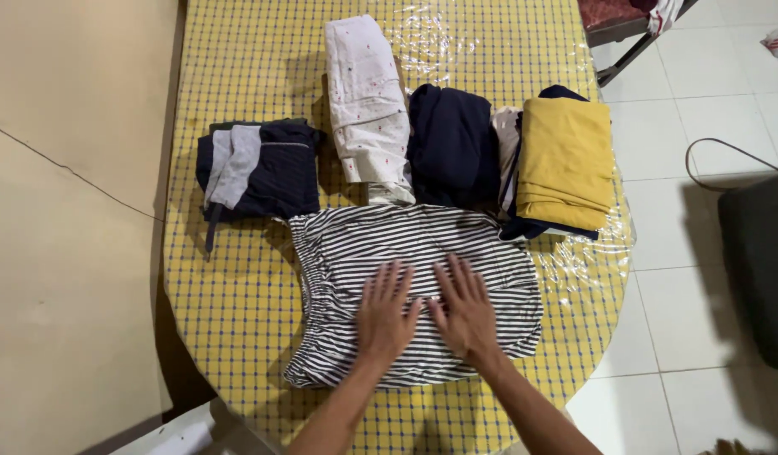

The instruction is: Folding various clothing items on a table.

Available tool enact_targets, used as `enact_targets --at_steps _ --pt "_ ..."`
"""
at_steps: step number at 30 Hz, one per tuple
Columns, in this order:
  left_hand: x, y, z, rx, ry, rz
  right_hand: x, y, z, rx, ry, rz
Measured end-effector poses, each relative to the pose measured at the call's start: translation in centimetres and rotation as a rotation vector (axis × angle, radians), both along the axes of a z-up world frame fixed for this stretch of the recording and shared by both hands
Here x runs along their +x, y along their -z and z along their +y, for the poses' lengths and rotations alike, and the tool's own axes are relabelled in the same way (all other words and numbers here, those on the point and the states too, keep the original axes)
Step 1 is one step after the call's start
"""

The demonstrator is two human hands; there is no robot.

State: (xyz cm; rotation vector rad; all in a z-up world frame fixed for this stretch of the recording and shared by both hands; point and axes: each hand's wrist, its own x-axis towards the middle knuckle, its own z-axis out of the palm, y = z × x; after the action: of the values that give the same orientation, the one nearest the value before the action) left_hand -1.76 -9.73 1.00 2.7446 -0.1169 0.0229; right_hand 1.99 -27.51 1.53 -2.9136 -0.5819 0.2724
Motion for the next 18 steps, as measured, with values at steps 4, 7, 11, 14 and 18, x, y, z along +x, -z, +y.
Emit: enact_targets --at_steps 4,7,11,14,18 --pt "-0.1 -2.3 6.3 0.093 -0.018 0.103 0.3 1.1 -5.9 0.002 0.05 -0.143" --pt "-0.7 -0.7 7.6 0.124 -0.081 0.102 -0.1 0.6 -9.2 0.026 0.217 -0.045" --pt "-1.1 1.8 2.9 -0.05 -0.162 -0.13 -1.2 -0.2 -6.9 0.239 0.275 -0.176" --pt "-2.2 2.5 -2.3 0.02 -0.104 -0.109 -3.4 0.3 -2.8 0.4 0.146 -0.119" --pt "-3.0 3.5 -3.4 0.036 0.02 0.014 -4.7 2.1 -1.4 0.183 -0.021 0.013"
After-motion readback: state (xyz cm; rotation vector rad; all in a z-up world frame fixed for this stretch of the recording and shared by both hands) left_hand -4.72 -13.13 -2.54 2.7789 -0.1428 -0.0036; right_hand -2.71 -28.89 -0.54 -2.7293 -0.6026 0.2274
